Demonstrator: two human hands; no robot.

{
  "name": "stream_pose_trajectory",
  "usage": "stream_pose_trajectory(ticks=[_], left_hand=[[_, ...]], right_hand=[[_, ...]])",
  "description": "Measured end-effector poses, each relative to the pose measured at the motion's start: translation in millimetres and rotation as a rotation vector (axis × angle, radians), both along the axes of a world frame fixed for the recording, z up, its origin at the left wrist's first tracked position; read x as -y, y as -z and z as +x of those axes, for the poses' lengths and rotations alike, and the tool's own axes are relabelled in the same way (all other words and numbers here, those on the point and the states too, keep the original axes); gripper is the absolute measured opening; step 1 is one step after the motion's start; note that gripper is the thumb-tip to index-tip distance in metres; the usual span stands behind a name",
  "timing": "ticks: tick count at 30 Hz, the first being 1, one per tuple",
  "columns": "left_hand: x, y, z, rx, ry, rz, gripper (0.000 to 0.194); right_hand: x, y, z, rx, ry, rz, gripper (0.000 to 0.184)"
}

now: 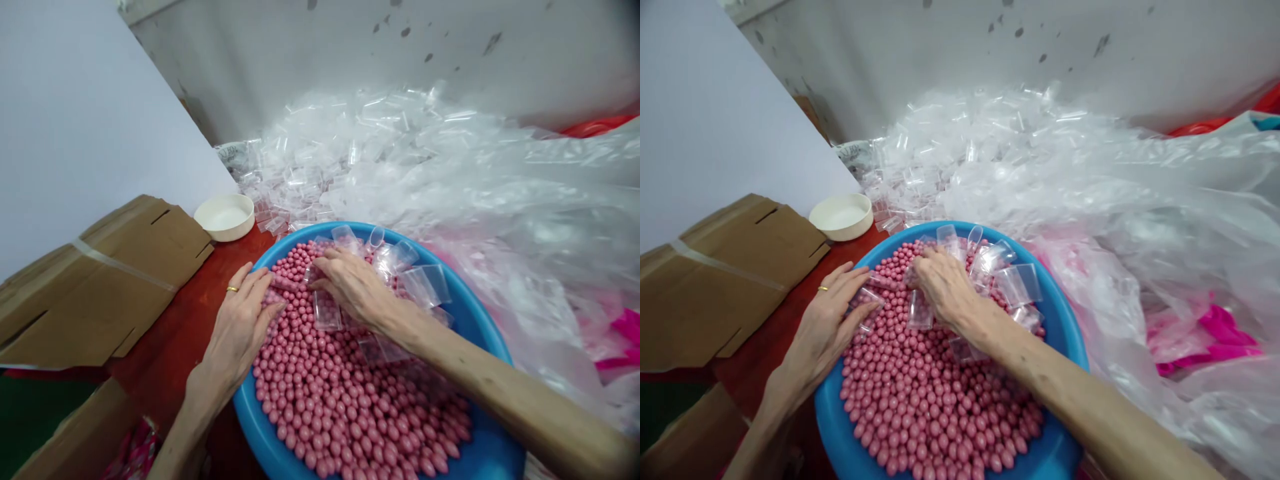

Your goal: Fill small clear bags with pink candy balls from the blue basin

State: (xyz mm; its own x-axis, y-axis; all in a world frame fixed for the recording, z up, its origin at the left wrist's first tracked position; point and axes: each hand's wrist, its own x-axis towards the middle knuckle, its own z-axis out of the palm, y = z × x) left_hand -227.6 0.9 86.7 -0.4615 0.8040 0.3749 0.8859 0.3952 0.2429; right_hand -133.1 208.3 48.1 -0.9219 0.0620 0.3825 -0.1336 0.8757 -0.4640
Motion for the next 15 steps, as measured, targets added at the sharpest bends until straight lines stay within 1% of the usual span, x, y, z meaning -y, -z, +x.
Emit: stream_pose_trajectory(ticks=[2,4,6,7,9,10,11,12,13,15], left_hand=[[-0.5,0.8,-0.6,0.014,-0.009,-0.001,0.039],[-0.4,1.7,-1.3,0.043,-0.016,-0.001,0.04],[0.4,2.4,-1.9,0.085,-0.027,0.011,0.042],[1.1,2.7,-2.1,0.111,-0.034,0.023,0.042],[2.5,2.7,-2.8,0.164,-0.056,0.058,0.041],[3.0,2.4,-3.3,0.184,-0.07,0.081,0.04],[3.3,1.9,-3.9,0.197,-0.084,0.1,0.038],[3.1,1.1,-4.7,0.201,-0.09,0.112,0.036],[2.4,0.0,-5.7,0.197,-0.087,0.115,0.033],[-0.4,-2.9,-8.4,0.179,-0.055,0.097,0.028]], right_hand=[[1.4,9.5,6.8,-0.06,-0.022,0.01,0.018],[5.1,9.3,13.7,-0.125,-0.052,0.022,0.022],[11.3,-2.1,21.9,-0.114,-0.073,0.034,0.018],[15.8,-10.8,26.9,-0.062,-0.083,0.045,0.014],[27.2,-28.0,39.3,0.094,-0.089,0.086,0.016],[33.9,-33.9,46.7,0.168,-0.092,0.12,0.017],[40.9,-36.4,55.0,0.195,-0.097,0.162,0.015],[48.0,-35.1,63.8,0.189,-0.084,0.212,0.011],[54.8,-30.0,72.9,0.178,-0.087,0.277,0.007],[67.0,-12.1,89.7,0.037,0.047,0.398,0.013]])
